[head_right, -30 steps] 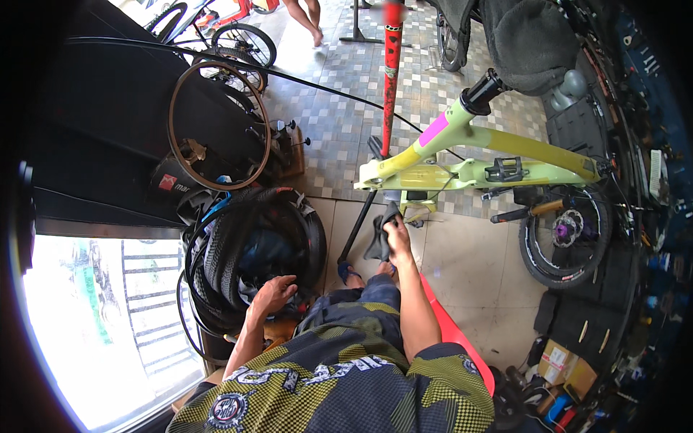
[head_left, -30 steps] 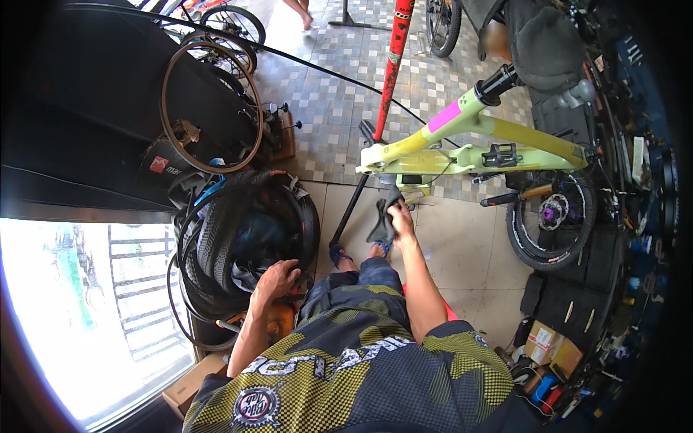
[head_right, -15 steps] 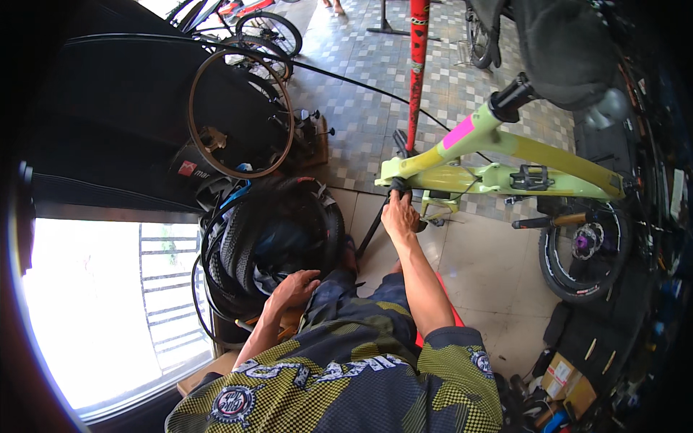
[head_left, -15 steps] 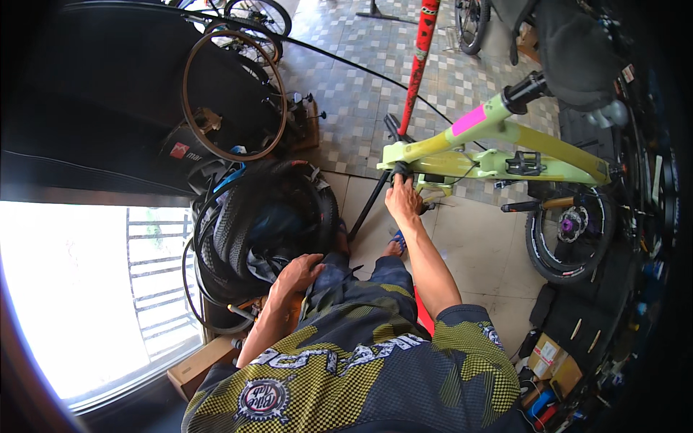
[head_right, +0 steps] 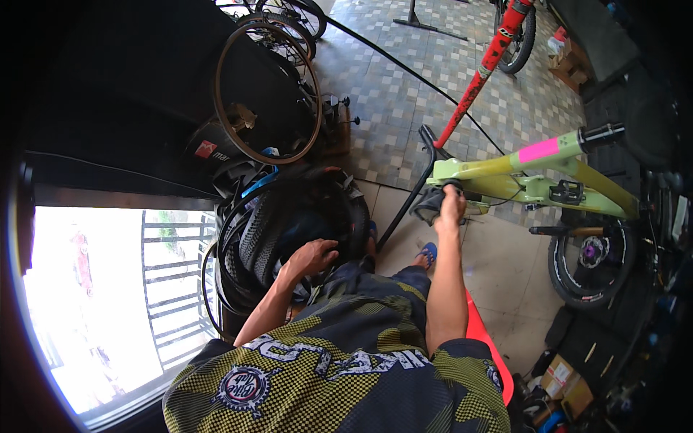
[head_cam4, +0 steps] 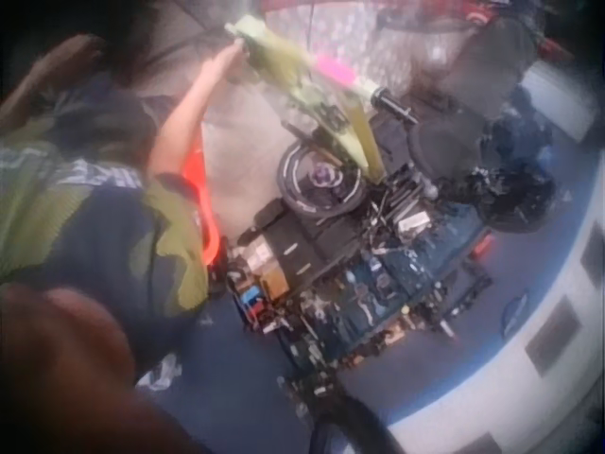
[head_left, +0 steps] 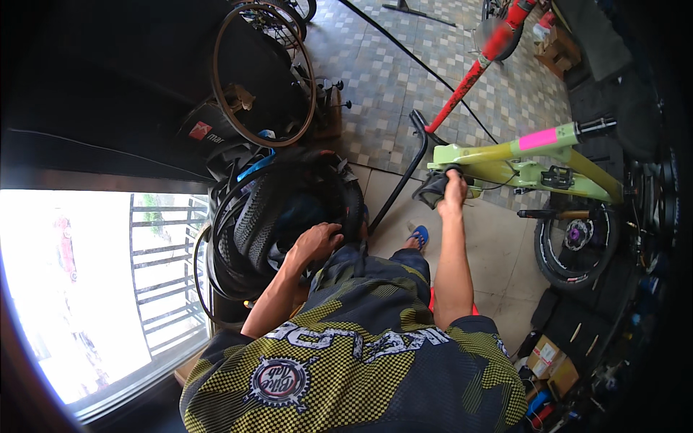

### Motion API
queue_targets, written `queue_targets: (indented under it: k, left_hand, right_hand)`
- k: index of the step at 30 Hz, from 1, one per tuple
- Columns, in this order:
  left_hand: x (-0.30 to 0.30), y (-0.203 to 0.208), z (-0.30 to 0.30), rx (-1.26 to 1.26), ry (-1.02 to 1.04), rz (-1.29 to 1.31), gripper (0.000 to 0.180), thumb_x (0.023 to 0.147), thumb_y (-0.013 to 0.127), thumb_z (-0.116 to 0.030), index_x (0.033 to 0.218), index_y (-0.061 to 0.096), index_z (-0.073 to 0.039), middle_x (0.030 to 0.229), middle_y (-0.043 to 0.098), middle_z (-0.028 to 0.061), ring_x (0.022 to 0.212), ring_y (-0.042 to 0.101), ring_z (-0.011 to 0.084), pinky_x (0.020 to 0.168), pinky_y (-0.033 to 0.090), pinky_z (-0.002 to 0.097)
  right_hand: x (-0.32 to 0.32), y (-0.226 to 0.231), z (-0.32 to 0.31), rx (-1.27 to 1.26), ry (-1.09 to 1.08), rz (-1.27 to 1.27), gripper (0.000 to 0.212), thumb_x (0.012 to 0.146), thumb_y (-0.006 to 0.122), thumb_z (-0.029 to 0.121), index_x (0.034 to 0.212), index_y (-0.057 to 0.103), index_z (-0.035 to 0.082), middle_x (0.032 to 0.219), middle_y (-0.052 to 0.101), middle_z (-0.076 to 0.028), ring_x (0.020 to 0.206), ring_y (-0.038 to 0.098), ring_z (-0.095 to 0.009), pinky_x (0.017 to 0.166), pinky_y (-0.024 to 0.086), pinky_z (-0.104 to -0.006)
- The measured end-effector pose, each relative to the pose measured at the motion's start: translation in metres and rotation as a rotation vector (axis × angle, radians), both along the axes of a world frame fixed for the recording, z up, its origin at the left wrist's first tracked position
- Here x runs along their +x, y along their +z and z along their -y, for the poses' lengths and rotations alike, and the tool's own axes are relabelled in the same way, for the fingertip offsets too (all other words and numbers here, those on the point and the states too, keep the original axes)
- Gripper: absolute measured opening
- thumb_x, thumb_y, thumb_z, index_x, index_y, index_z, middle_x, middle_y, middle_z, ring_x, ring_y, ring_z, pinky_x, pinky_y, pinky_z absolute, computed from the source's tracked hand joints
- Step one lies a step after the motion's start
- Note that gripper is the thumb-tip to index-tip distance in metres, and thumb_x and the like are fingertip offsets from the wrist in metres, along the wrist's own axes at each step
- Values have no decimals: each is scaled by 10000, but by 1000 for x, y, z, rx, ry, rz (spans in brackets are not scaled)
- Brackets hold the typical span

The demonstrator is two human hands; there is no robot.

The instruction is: The person wipes the frame of a lime-green bicycle with a dark cloth. The person repeatedly wipes the top tube, down tube, and seat tube areas while the bicycle is mounted on a repair stand.

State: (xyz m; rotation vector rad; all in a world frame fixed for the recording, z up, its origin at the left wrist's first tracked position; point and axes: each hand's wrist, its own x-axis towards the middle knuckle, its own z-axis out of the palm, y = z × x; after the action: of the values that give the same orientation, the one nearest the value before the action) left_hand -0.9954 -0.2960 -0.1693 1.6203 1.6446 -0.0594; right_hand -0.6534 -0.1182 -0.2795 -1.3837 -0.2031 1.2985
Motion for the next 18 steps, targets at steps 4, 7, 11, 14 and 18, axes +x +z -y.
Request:
queue_targets:
  k: [4,7,11,14,18]
  left_hand:
    - [-35,-15,-11,-22,-67,-17,456,1018,605,-349,1352,650,-42,1287,684,221,1224,632,401,1048,507,464]
    - [-51,-18,-23,-48,-141,-50,461,1018,606,-353,1359,647,-46,1282,686,219,1228,632,395,1048,505,466]
    - [-60,-10,-37,-33,-143,-18,449,1015,611,-351,1343,663,-49,1279,691,223,1217,642,396,1043,511,468]
    - [-62,-21,-43,-18,-86,13,451,1009,616,-361,1344,672,-63,1289,693,213,1209,655,381,1035,521,459]
    - [-50,-26,-53,-97,-149,-35,458,1008,612,-367,1349,671,-67,1310,684,217,1224,648,384,1043,518,461]
  right_hand:
    - [14,11,1,-6,-11,-509,333,974,568,310,1188,693,87,1127,743,-84,1007,719,-284,927,583,-487]
    - [18,1,4,140,-64,-670,349,994,544,321,1208,695,91,1157,741,-81,1042,712,-276,977,562,-485]
    - [25,-8,39,134,-164,-656,370,1000,524,321,1235,699,95,1173,739,-77,1059,709,-272,994,554,-486]
    - [42,-27,72,-2,-20,-137,347,968,560,276,1207,701,67,1144,746,-111,1030,717,-294,931,570,-467]
    - [32,-13,83,15,535,1320,334,923,611,212,1219,649,62,1043,699,-241,982,683,-443,869,540,-516]
